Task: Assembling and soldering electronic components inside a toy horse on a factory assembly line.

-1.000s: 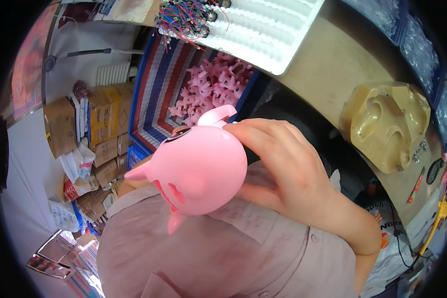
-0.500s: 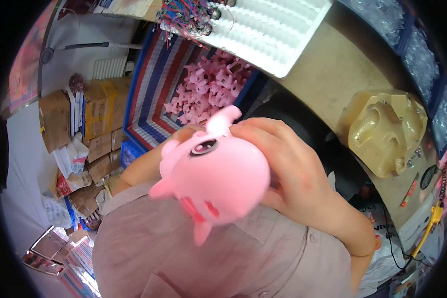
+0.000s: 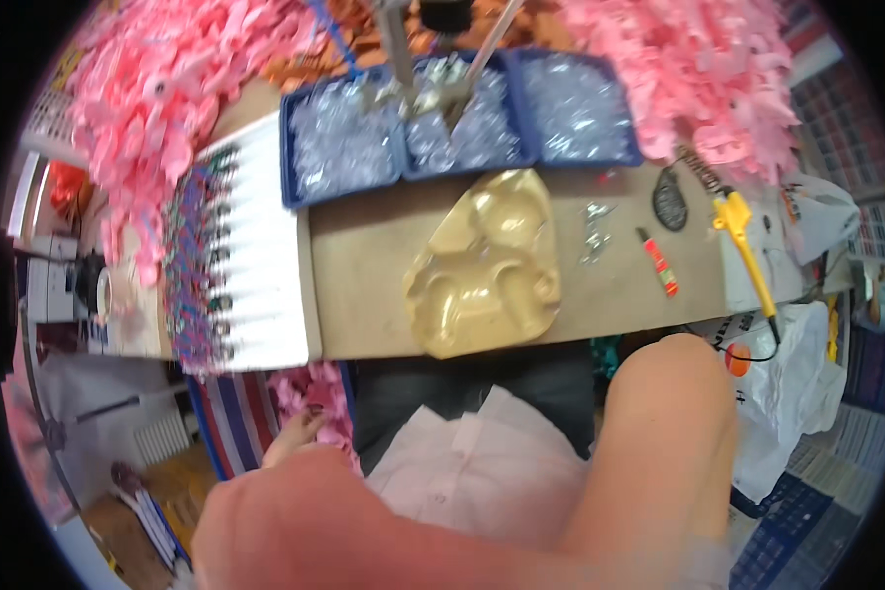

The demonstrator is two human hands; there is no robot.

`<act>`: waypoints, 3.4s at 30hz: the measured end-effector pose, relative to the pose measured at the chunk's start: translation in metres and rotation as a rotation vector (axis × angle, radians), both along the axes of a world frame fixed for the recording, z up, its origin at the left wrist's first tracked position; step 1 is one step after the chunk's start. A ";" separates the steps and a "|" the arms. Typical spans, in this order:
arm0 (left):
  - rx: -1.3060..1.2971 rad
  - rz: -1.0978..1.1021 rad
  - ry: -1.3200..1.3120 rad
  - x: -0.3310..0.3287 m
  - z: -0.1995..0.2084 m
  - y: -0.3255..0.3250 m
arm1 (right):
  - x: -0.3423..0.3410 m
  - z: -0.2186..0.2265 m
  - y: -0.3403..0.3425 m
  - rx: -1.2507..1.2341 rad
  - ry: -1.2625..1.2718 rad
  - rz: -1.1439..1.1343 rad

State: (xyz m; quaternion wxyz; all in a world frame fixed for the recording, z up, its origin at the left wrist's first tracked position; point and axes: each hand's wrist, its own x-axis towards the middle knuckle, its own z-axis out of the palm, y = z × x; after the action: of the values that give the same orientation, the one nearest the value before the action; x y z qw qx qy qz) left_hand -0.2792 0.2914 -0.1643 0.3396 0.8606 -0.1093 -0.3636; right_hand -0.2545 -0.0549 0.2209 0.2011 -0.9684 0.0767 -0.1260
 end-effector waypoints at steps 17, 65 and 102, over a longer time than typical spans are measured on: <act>-0.067 -0.491 -0.553 0.229 0.276 -0.234 | 0.279 -0.089 -0.360 -0.381 -0.419 -0.419; -0.958 0.560 0.167 0.085 0.192 -0.246 | 0.015 -0.182 -0.153 0.508 0.069 0.504; -0.696 -0.127 -0.344 0.095 0.197 -0.275 | 0.021 -0.160 -0.165 0.489 -0.075 0.586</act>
State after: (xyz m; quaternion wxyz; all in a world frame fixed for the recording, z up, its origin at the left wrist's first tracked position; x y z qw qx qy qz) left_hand -0.1841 0.0161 0.0328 0.5647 0.7338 -0.3345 -0.1755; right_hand -0.2336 -0.2194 0.0614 0.4562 -0.8675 -0.1829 -0.0767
